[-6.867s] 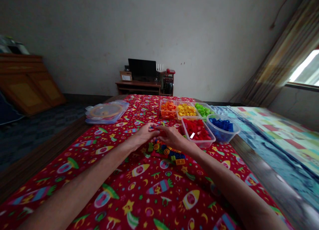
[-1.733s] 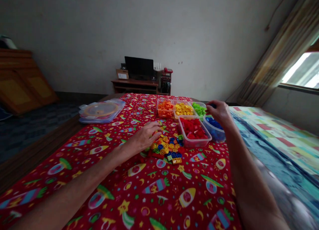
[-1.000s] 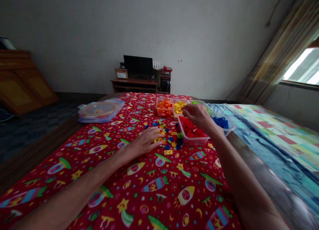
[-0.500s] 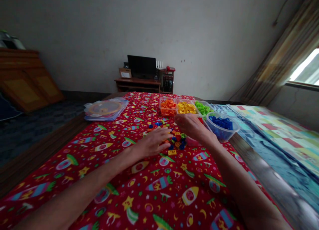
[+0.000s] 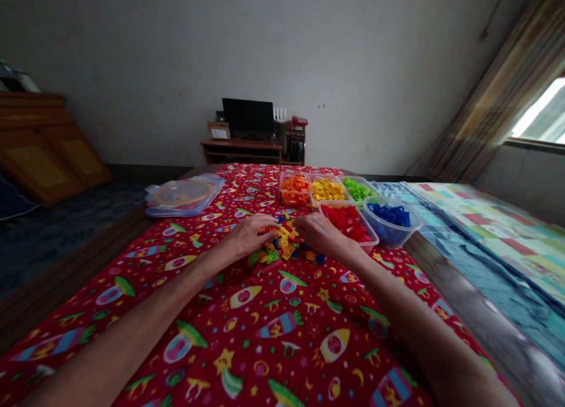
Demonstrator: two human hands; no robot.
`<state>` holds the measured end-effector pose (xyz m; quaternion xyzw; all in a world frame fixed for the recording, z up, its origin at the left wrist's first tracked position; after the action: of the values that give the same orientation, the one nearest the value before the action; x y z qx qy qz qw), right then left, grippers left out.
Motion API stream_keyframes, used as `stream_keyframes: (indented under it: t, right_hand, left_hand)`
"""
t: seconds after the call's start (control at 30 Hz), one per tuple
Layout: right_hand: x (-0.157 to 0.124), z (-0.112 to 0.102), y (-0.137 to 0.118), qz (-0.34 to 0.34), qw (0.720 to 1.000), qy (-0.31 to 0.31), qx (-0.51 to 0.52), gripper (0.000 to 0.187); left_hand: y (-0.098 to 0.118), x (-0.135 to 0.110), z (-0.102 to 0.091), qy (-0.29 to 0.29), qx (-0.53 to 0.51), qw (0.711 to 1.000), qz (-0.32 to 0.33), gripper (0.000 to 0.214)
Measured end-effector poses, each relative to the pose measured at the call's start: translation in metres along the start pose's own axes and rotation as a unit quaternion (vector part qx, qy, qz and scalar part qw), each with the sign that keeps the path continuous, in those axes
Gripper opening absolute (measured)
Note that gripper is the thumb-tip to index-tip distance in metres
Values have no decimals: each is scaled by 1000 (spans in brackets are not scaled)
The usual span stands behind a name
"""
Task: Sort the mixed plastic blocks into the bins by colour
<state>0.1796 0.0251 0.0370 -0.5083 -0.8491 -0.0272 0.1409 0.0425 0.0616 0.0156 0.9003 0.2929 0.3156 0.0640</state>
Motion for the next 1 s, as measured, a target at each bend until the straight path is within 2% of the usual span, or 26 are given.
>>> stream_keyframes:
  t: [0.1, 0.2, 0.33, 0.43, 0.53, 0.6, 0.67, 0.77, 0.87, 1.0]
  right_hand:
    - [-3, 15, -16, -26, 998, -50, 16, 17]
    - [-8, 26, -29, -44, 995, -94, 5, 21]
    - [-11, 27, -29, -47, 995, -86, -15, 22]
    - [-7, 18, -17, -48, 998, -32, 3, 19]
    - [2, 8, -5, -41, 999, 25, 26, 21]
    - [12, 9, 0, -19, 999, 33, 38, 26]
    - [25, 16, -2, -11, 999, 22, 41, 28]
    - [43, 38, -15, -50, 998, -36, -4, 31]
    - [51, 59, -25, -79, 992, -89, -49, 31]
    - [49, 59, -25, -75, 993, -66, -62, 29]
  left_hand:
    - [-15, -2, -1, 15, 15, 999, -27, 29]
    - [-17, -8, 15, -12, 18, 1000, -6, 34]
    - [-15, -12, 33, -27, 1, 999, 32, 34]
    - [-18, -10, 28, -17, -5, 1000, 24, 33]
    - [-25, -7, 15, 8, -7, 1000, -18, 33]
    - [-33, -8, 6, 33, -6, 998, -48, 32]
    - [-41, -12, 2, 58, 3, 996, -70, 30]
    - [-52, -21, 4, 82, 27, 993, -76, 29]
    - [-58, -27, 11, 82, 43, 994, -63, 29]
    - [-58, -31, 16, 83, 44, 994, -51, 28]
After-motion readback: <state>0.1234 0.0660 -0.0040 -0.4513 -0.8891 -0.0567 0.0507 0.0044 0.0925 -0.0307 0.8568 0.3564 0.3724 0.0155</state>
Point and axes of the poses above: each hand's wrist, its own x-axis towards the middle knuckle, its own z-axis out of the palm, y = z × x, the point moved 7 cm from there along x, towards the middle knuckle, and after that the axes turned 3 degrees about y, right-handed, at the moved point
